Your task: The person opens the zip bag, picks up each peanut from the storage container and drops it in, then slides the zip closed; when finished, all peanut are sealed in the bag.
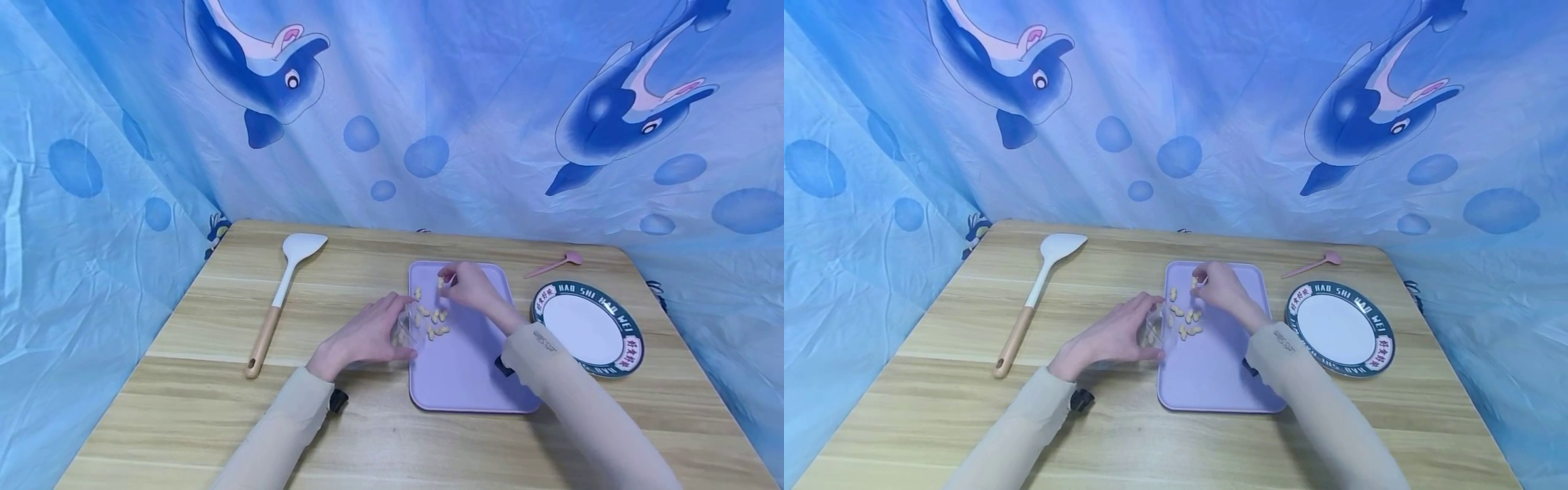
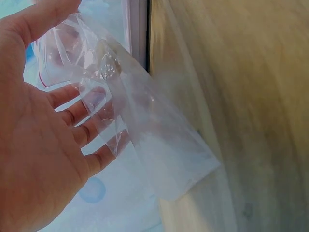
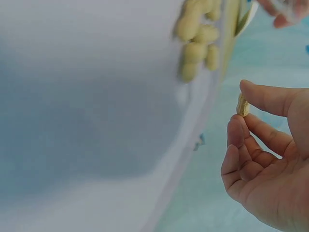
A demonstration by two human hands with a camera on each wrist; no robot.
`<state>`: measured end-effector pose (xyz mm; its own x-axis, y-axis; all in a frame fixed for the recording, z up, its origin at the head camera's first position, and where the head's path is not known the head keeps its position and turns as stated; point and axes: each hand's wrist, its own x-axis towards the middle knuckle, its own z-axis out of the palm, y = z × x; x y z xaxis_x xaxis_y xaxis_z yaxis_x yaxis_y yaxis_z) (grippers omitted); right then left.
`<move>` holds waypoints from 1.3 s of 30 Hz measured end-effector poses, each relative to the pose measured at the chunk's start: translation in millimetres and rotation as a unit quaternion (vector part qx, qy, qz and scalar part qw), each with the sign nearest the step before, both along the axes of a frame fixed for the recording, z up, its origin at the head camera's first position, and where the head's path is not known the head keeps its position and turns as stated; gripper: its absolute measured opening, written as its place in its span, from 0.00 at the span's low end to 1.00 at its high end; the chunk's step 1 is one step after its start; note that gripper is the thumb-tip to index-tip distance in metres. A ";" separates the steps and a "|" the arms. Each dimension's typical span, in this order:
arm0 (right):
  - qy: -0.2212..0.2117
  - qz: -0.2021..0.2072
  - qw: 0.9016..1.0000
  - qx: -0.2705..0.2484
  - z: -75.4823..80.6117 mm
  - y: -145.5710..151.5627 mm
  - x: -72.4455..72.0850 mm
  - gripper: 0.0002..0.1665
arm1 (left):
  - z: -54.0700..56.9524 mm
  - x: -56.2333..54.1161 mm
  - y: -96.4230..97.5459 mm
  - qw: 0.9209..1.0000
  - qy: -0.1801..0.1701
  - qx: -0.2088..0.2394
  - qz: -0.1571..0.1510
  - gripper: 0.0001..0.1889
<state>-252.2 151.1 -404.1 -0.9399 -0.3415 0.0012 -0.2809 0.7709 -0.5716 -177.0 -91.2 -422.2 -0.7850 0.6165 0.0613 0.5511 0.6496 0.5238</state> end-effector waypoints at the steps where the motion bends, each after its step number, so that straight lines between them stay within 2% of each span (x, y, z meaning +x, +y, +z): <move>1: 0.002 0.004 1.000 -0.004 3.7 -0.7 2.6 0.19 | 0.4 0.0 -0.3 1.000 0.001 0.000 0.000 0.50; 9: 0.034 0.071 0.996 -0.049 30.3 -10.6 31.7 0.18 | 2.9 -0.6 -2.4 1.000 0.009 0.000 0.002 0.51; 14: 0.043 0.096 0.993 -0.048 37.1 -17.9 49.9 0.19 | 2.4 -2.0 -2.7 1.000 0.013 -0.003 0.001 0.51; 19: 0.044 0.122 0.991 -0.044 39.2 -23.3 61.1 0.19 | 2.4 -3.1 -2.9 1.000 0.013 0.002 -0.001 0.50; 28: 0.016 0.128 0.991 -0.029 35.2 -29.3 68.3 0.18 | 2.7 -3.5 -2.8 1.000 0.025 0.003 -0.004 0.49; 39: 0.023 0.138 0.990 -0.025 31.1 -30.1 70.1 0.19 | 2.1 -3.2 -2.3 1.000 0.029 -0.001 -0.006 0.49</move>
<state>-182.1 121.0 -373.0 -0.8097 -0.5833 0.0641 -0.5026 0.6331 -0.5887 -180.2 -93.5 -420.0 -0.7728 0.6259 0.1050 0.5878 0.6434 0.4905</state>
